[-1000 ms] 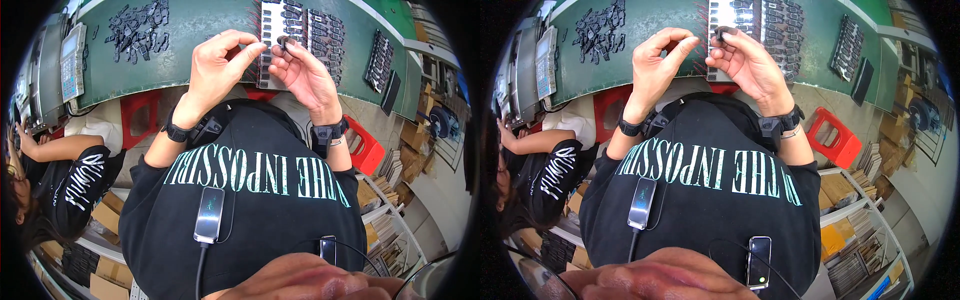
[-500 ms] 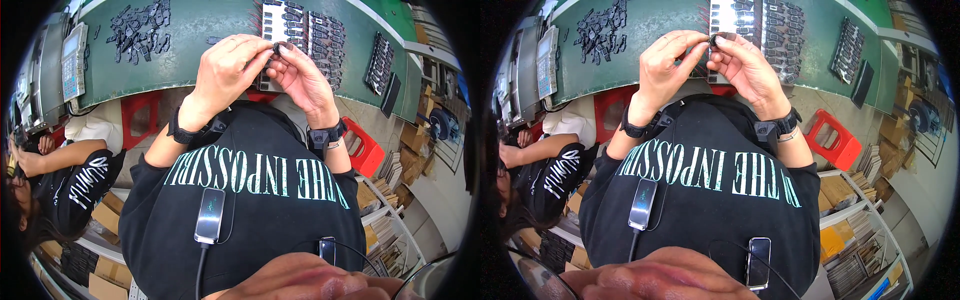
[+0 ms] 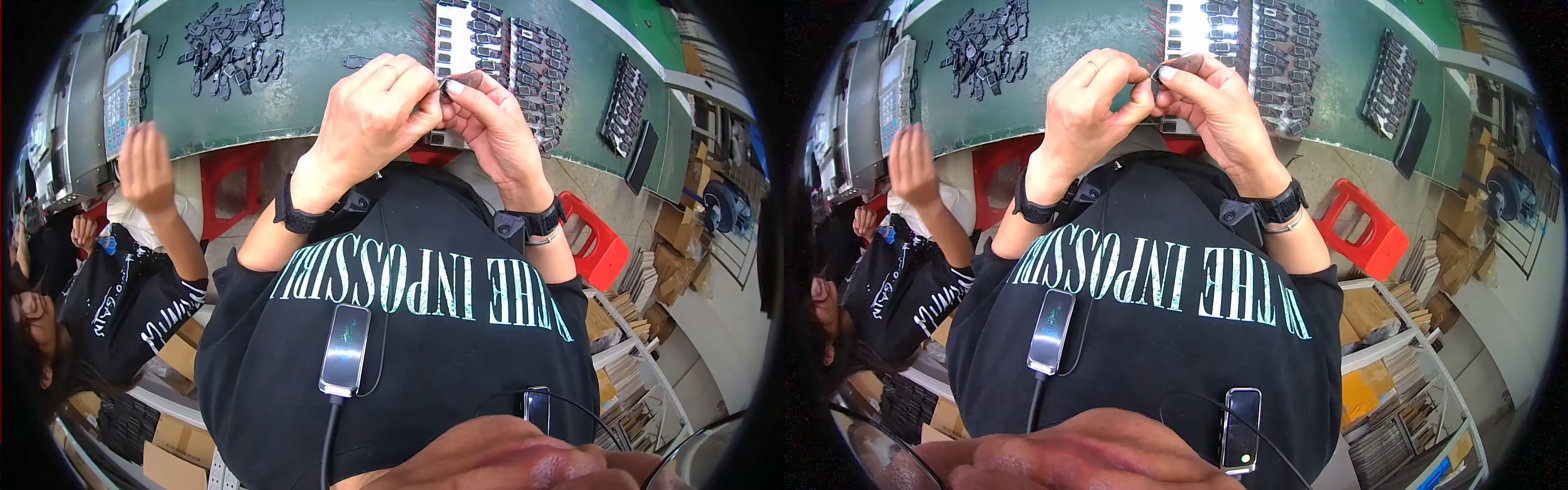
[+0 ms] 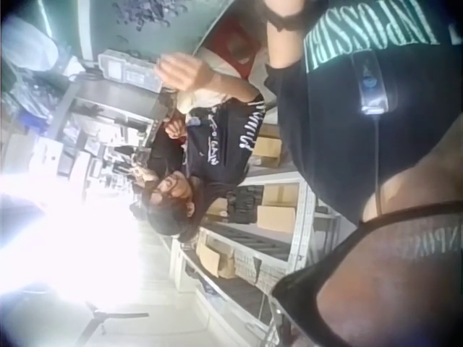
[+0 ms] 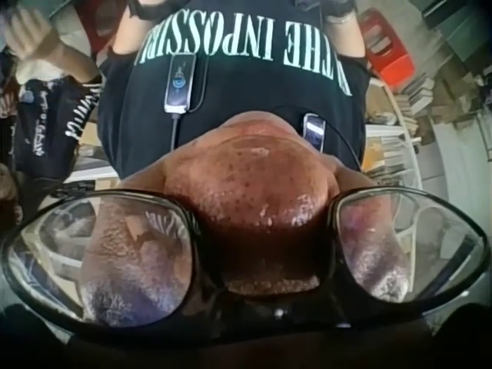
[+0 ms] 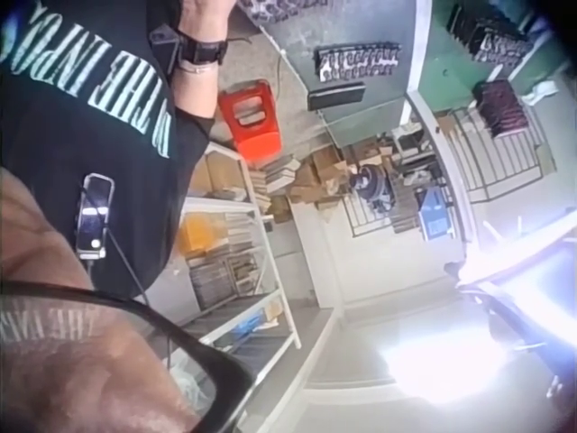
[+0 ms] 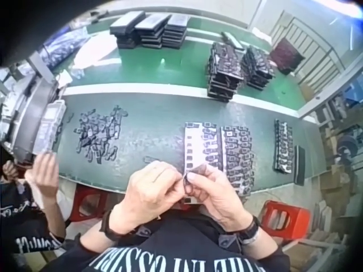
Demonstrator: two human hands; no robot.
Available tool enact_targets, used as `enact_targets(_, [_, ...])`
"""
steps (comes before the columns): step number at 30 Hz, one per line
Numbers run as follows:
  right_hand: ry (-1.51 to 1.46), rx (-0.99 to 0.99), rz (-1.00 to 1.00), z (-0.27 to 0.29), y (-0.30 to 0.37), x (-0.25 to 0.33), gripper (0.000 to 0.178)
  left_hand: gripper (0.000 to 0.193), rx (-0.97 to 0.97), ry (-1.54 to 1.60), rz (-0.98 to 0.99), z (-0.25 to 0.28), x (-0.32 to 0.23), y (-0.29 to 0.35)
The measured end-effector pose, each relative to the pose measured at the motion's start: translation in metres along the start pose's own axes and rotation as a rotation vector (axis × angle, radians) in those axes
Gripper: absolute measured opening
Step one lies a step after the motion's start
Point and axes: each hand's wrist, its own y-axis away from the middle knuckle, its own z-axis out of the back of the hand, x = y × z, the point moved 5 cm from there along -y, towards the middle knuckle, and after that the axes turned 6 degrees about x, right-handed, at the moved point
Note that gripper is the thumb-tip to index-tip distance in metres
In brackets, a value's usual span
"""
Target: The person picks up a speaker and a plastic housing, fits the speaker into the housing, and presses the assembled unit onto a metal plate. This process is repeated for several units as the person handles additional components one at a time.
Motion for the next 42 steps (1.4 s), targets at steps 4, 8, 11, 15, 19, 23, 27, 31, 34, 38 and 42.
enact_targets(4, [0.008, 0.016, -0.030, -0.004, 0.000, 0.000, 0.017, 0.014, -0.055, 0.105, 0.033, 0.000, 0.000, 0.004])
enact_targets(8, [-0.003, 0.055, -0.066, -0.009, 0.004, 0.007, 0.017, 0.015, -0.106, 0.180, 0.055, -0.001, -0.002, 0.007])
enact_targets(11, [-0.035, 0.110, -0.090, -0.009, 0.005, 0.009, 0.015, 0.014, -0.128, 0.230, 0.085, -0.003, -0.004, 0.007])
enact_targets(15, [-0.070, 0.162, -0.110, -0.009, 0.005, 0.007, 0.017, 0.010, -0.116, 0.447, 0.241, -0.006, -0.002, 0.012])
enact_targets(19, [-0.108, 0.156, -0.101, -0.013, 0.007, 0.004, 0.024, 0.006, -0.072, 0.884, 0.507, -0.013, 0.002, 0.018])
enact_targets(23, [-0.191, 0.203, -0.087, -0.014, 0.003, 0.000, 0.026, 0.002, -0.086, 1.130, 0.629, -0.014, 0.011, 0.018])
enact_targets(27, [-0.172, 0.168, -0.080, -0.013, 0.000, 0.000, 0.029, 0.004, -0.075, 1.156, 0.594, -0.013, 0.023, 0.022])
enact_targets(31, [-0.190, 0.162, -0.072, -0.013, 0.000, 0.000, 0.032, 0.006, -0.025, 1.460, 0.510, -0.010, 0.034, 0.029])
enact_targets(34, [-0.192, 0.166, -0.062, -0.006, 0.000, 0.000, 0.034, 0.007, 0.081, 1.734, 0.425, -0.010, 0.029, 0.031])
enact_targets(38, [-0.136, 0.127, -0.041, -0.010, 0.002, -0.001, 0.033, 0.006, 0.144, 0.683, 0.657, -0.004, 0.021, 0.028])
enact_targets(42, [-0.061, 0.076, -0.025, -0.009, 0.002, -0.005, 0.031, 0.007, 0.002, 0.670, 0.468, 0.000, 0.019, 0.026])
